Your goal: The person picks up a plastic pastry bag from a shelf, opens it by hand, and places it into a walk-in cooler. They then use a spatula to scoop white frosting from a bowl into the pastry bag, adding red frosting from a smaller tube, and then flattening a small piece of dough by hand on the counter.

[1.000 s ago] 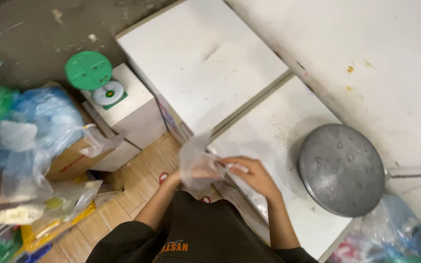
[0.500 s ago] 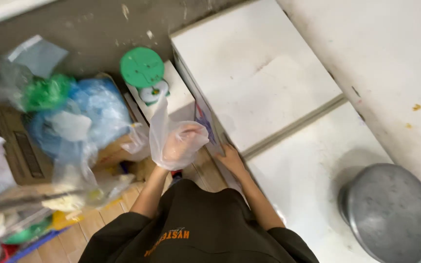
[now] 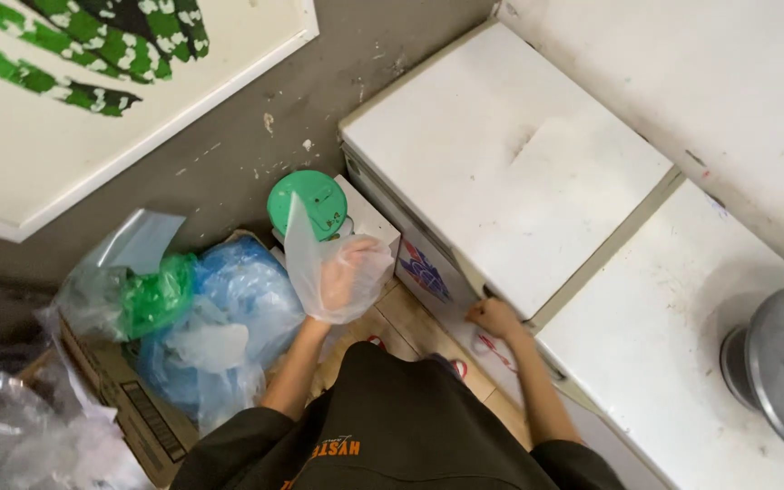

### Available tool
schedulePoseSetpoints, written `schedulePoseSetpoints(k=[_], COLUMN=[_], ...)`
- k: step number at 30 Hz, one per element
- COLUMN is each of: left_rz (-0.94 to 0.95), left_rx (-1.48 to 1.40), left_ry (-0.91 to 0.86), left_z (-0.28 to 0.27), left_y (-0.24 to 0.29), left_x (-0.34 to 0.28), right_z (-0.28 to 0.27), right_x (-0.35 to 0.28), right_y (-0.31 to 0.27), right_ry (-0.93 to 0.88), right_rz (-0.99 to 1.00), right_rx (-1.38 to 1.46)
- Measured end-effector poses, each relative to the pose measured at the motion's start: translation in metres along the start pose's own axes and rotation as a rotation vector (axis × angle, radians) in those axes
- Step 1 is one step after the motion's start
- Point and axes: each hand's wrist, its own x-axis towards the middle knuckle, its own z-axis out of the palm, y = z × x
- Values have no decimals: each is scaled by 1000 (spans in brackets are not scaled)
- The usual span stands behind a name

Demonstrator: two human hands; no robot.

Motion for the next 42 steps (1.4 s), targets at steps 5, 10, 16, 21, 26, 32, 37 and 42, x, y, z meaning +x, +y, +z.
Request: schedulePoseSetpoints(k=[5, 10, 16, 21, 26, 32, 37, 42], left_rz=[117, -14, -140, 21, -284, -113, -136, -219], left_rx=[215, 58, -73, 489, 133, 592, 619, 702], left_ry=[15, 39, -3, -299, -467, -744, -835, -779], left_z=[-17, -33, -29, -25, -20, 2, 24, 61], left_y=[4, 9, -9, -30, -30, 2, 13, 4], left_x=[9, 19, 23, 23, 11, 22, 45, 72], right_z=[-167, -369, -376, -198, -146, -50, -47, -118], right_x=[-61, -118, -85, -17, 7, 21, 19, 17], right_y=[-32, -39, -122, -267, -262, -209, -192, -171], right_ry=[-19, 557, 1231, 275, -122, -416, -377, -294], right_rz=[27, 158, -78, -792, -725, -757, -700, -726], right_rx=[87, -414, -162, 228, 295, 221, 133, -17])
